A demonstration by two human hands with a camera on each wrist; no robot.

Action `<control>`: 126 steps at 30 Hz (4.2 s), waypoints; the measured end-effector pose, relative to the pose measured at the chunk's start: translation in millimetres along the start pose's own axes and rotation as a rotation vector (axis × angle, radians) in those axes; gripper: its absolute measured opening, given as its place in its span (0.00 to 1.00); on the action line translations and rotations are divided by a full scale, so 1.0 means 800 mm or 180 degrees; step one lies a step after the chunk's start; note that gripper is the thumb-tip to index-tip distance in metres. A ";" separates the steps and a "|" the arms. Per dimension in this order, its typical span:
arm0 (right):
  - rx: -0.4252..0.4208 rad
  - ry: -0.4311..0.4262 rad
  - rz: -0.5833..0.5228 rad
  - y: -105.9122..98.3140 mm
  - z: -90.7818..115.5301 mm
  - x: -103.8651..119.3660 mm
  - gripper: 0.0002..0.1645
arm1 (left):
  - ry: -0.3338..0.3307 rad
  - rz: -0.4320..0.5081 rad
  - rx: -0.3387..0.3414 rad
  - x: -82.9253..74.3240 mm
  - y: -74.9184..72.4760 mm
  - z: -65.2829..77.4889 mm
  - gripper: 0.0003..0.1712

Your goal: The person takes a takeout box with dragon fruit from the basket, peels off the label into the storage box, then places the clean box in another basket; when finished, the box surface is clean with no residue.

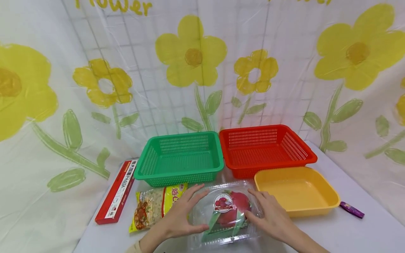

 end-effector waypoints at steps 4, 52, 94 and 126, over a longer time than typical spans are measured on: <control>-0.0215 -0.0048 -0.0030 -0.003 -0.014 0.002 0.37 | 0.0022 -0.0025 0.0031 0.001 0.004 0.001 0.51; 0.0542 -0.0905 -0.0761 0.005 -0.084 0.049 0.08 | 0.0191 -0.0222 0.0095 0.006 0.008 0.001 0.41; 0.0233 -0.0416 -0.1232 -0.050 -0.116 -0.066 0.12 | 0.0134 -0.0160 0.0180 0.006 0.007 0.002 0.42; 0.0977 0.0273 -0.0884 -0.052 -0.109 -0.199 0.08 | 0.0184 -0.0173 0.0181 0.008 0.008 0.002 0.42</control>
Point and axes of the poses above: each hand's wrist, its own z-axis away from the middle knuckle, its own y-axis out of the palm, x = y × z, the point moved 1 cm from there along -z, towards the middle knuckle, and after that the axes turned 15 degrees about z, right-handed, at the moved point
